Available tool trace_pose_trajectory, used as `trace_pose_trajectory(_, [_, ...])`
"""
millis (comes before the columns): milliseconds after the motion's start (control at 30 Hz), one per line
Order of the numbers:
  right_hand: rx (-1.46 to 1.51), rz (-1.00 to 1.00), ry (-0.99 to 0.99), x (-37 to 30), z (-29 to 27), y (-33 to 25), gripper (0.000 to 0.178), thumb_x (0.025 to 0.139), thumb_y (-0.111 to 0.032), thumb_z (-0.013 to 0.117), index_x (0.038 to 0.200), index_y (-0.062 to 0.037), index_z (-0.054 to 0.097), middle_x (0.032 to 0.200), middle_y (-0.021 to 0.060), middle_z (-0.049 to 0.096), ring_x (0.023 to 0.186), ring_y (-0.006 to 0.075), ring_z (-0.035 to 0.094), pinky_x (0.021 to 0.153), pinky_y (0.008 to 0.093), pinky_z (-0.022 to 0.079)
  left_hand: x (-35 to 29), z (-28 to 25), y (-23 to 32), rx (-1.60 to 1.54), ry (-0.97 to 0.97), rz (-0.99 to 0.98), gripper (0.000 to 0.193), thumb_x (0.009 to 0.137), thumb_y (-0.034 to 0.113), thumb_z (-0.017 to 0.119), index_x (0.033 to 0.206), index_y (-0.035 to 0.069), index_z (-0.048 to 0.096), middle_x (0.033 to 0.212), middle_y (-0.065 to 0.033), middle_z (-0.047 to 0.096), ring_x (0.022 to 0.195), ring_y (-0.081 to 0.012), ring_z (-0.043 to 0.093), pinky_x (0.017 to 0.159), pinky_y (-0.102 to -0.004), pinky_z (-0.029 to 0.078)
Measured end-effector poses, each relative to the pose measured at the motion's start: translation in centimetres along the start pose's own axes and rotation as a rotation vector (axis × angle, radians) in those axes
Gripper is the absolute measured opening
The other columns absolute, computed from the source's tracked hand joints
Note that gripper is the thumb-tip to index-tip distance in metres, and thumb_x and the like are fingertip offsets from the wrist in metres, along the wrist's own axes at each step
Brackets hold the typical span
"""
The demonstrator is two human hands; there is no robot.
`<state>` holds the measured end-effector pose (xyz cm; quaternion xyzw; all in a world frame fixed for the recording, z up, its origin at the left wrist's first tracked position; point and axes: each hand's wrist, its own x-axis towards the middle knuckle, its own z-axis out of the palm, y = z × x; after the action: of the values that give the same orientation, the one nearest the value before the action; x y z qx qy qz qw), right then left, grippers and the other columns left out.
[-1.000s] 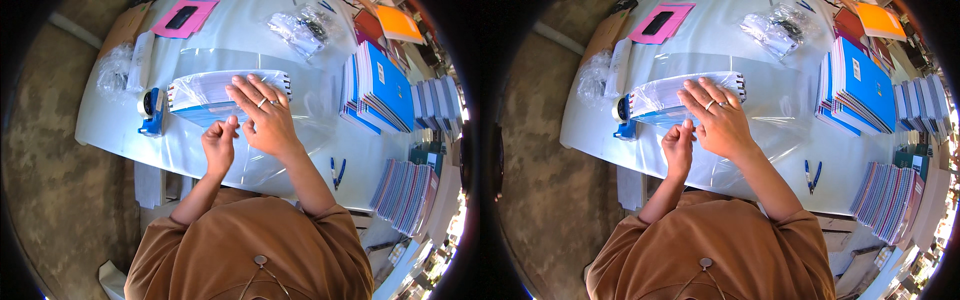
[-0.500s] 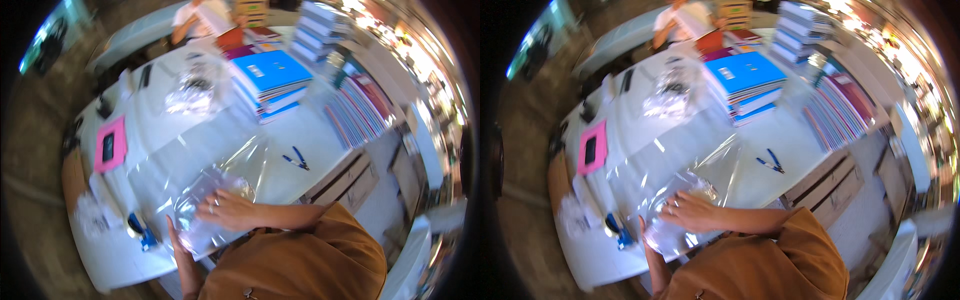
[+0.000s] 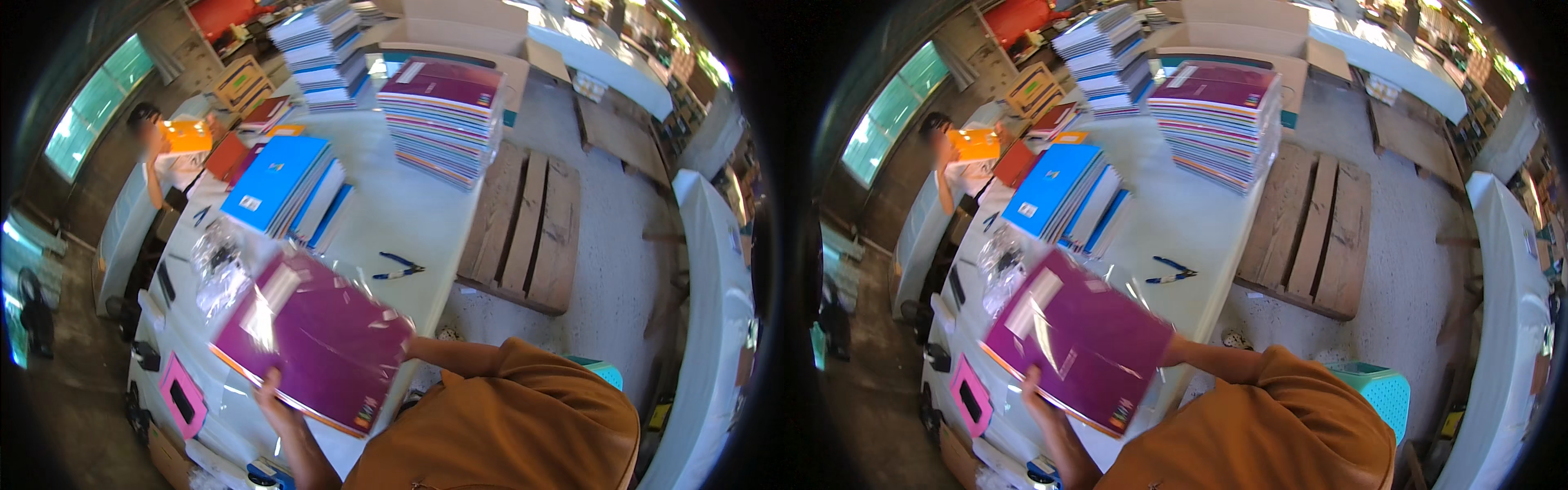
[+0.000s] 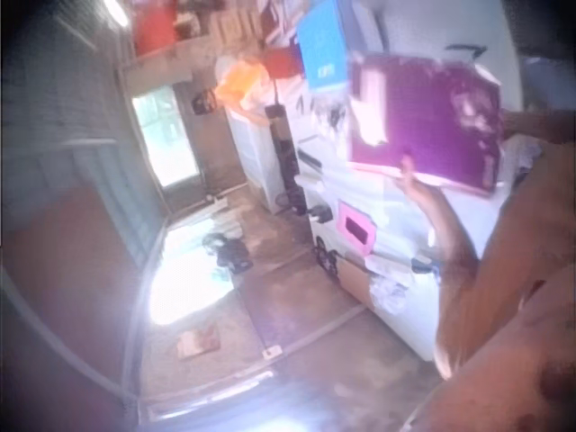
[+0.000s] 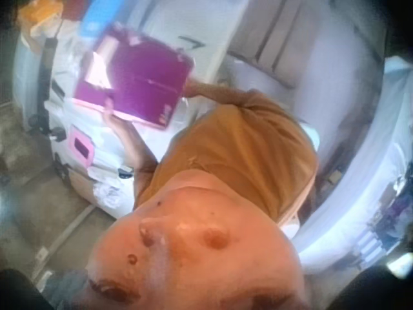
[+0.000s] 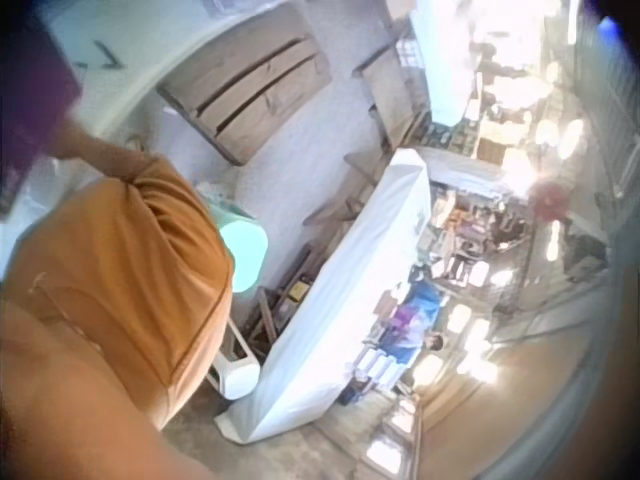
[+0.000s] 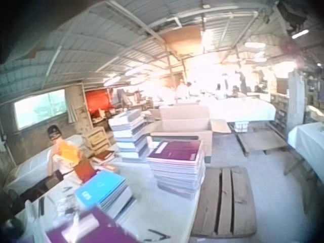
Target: The person places stacks of notebooks into clear plastic bags, folds the bags closed, and secures them with adhesive tape before setting them aside.
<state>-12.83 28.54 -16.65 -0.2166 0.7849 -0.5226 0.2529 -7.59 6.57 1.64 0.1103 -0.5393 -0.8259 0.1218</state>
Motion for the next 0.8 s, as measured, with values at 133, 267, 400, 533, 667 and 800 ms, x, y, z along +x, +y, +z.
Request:
trace_pose_trajectory(133, [-0.616,-0.415,0.069,0.1,-0.5,2.7,0.037,0.086,-0.024,0.053,0.122,-0.0221,0.054,0.138,0.0045,0.040,0.134,0.0290,0.026,0.104,0.0446,0.026,7.3,21.3,3.5,-0.149,-0.315,0.153,0.037,0.087,0.026,0.052,0.111,-0.002,0.052,0.096,-0.0138,0.060,0.087,-0.0219,0.061,0.075,-0.0329,0.050])
trace_pose_trajectory(267, [-0.594,-0.488,0.156,0.5,-0.4,3.4,0.037,0.086,-0.025,0.054,0.122,-0.0214,0.054,0.139,0.0049,0.040,0.133,0.0302,0.027,0.104,0.0459,0.028,14.8,40.7,1.1,-0.390,-0.488,0.075,0.037,0.084,0.028,0.056,0.112,0.003,0.052,0.104,-0.0089,0.060,0.098,-0.0223,0.057,0.088,-0.0375,0.044])
trace_pose_trajectory(400, [-0.466,-0.522,0.155,0.1,-1.3,4.0,0.037,0.080,-0.021,0.058,0.116,-0.0185,0.058,0.138,0.0054,0.042,0.134,0.0304,0.026,0.105,0.0465,0.025,19.3,53.1,-6.0,-0.440,-0.577,-0.190,0.035,0.078,0.028,0.063,0.105,0.006,0.054,0.103,-0.0092,0.059,0.097,-0.0266,0.056,0.093,-0.0428,0.041])
trace_pose_trajectory(533, [-0.429,-0.497,0.054,-0.5,-1.8,2.4,0.037,0.076,-0.020,0.060,0.113,-0.0168,0.060,0.136,0.0080,0.043,0.133,0.0316,0.027,0.106,0.0463,0.024,23.2,54.2,-14.4,-0.355,-0.491,-0.320,0.052,0.082,0.033,0.061,0.122,0.003,0.046,0.119,-0.0134,0.053,0.107,-0.0300,0.053,0.095,-0.0506,0.038])
trace_pose_trajectory(667, [-0.544,-0.464,0.082,-0.6,-2.4,2.4,0.038,0.075,-0.022,0.061,0.111,-0.0132,0.056,0.133,0.0090,0.043,0.131,0.0327,0.027,0.103,0.0479,0.027,22.5,51.9,-11.4,0.018,-0.414,-0.411,0.066,0.080,0.032,0.065,0.131,0.002,0.037,0.138,-0.0215,0.035,0.122,-0.0371,0.040,0.099,-0.0517,0.036])
trace_pose_trajectory(800, [-0.488,-0.452,0.200,0.2,-0.7,2.9,0.052,0.072,-0.026,0.063,0.121,-0.0097,0.053,0.139,0.0152,0.035,0.134,0.0358,0.023,0.106,0.0510,0.021,17.0,38.5,-7.3,0.400,-0.294,0.192,0.071,0.080,0.027,0.068,0.135,0.001,0.033,0.131,-0.0227,0.039,0.119,-0.0359,0.042,0.097,-0.0460,0.039])
